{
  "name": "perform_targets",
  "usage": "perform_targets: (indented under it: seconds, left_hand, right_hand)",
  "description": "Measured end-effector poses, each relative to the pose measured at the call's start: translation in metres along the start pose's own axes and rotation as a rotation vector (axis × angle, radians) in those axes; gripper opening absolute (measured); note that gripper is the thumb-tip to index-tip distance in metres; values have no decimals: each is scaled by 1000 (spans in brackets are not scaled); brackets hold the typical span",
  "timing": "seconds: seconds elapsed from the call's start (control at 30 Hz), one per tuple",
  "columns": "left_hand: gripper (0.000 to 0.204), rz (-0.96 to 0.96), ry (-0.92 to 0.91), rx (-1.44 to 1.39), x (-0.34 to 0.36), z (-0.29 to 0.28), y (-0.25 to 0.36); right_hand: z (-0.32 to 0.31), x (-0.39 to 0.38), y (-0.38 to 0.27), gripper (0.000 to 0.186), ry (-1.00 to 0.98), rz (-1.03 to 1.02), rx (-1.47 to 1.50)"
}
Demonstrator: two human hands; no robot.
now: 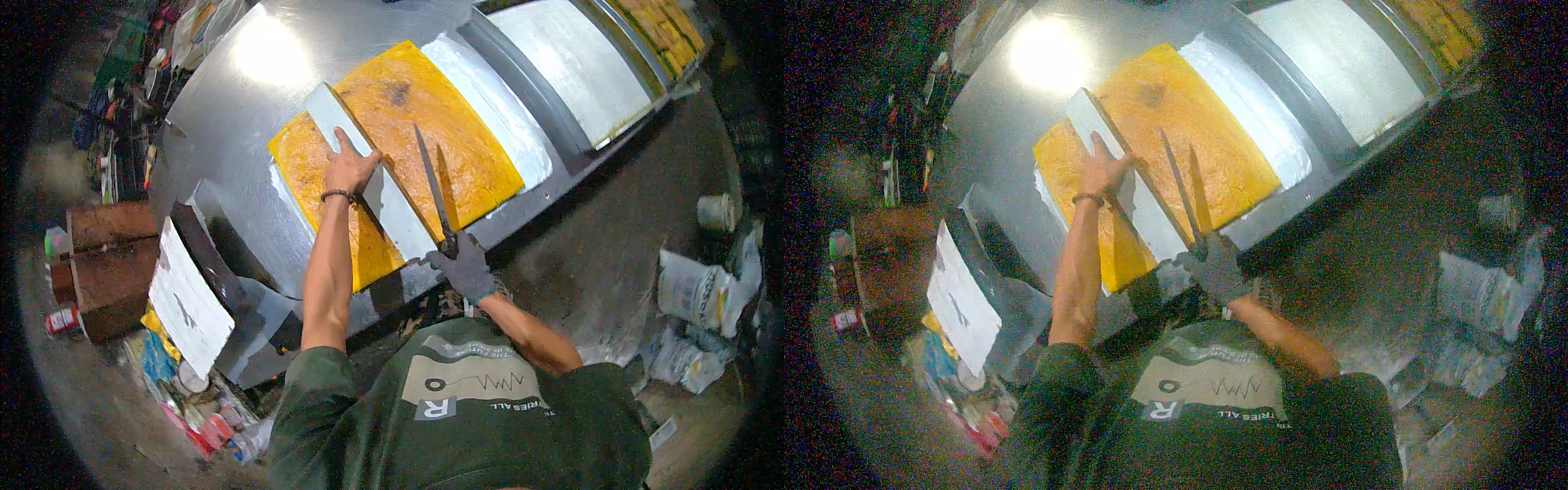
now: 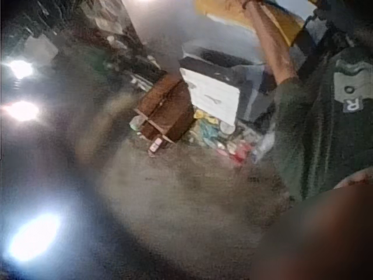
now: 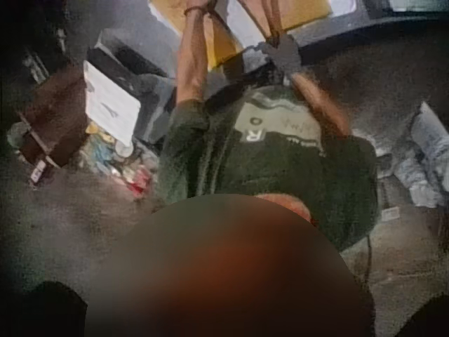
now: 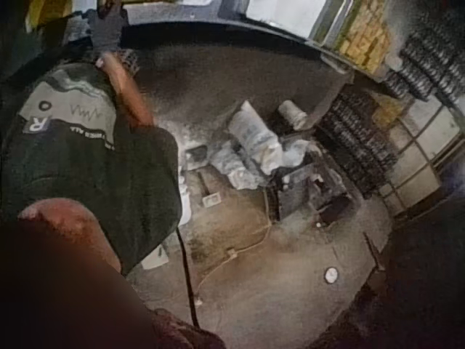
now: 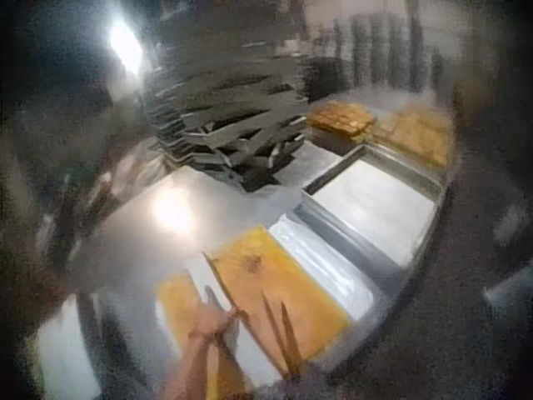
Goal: The person places a yellow rectangular sheet on a metal workbench and uses a knife to cut it into strips. The person repeatedly positions the sheet, cuts along straight lines, and removes cut pieces.
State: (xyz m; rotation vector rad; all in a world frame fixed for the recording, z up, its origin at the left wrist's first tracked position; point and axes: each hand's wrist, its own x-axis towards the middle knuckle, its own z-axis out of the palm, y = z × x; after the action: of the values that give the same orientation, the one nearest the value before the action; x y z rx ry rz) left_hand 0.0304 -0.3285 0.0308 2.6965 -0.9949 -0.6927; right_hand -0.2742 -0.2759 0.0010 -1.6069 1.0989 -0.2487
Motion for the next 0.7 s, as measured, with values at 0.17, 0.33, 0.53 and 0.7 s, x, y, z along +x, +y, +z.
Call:
perform_targets:
  seconds: [0.17, 0.33, 0.53, 0.7]
  left_hand:
    - [121, 80, 65, -35, -10, 7, 26]
    - [116, 52, 114, -38, -6, 21, 64]
    - [116, 35, 107, -60, 1, 22, 62]
    - [117, 44, 110, -36, 1, 19, 61]
  right_hand:
    - [-10, 0, -13, 31, 30, 191, 305]
    - [-29, 6, -21, 25, 6, 355, 507]
    - [-34, 17, -8, 9, 18, 326, 392]
    - [-34, 23, 6, 10, 10, 319, 313]
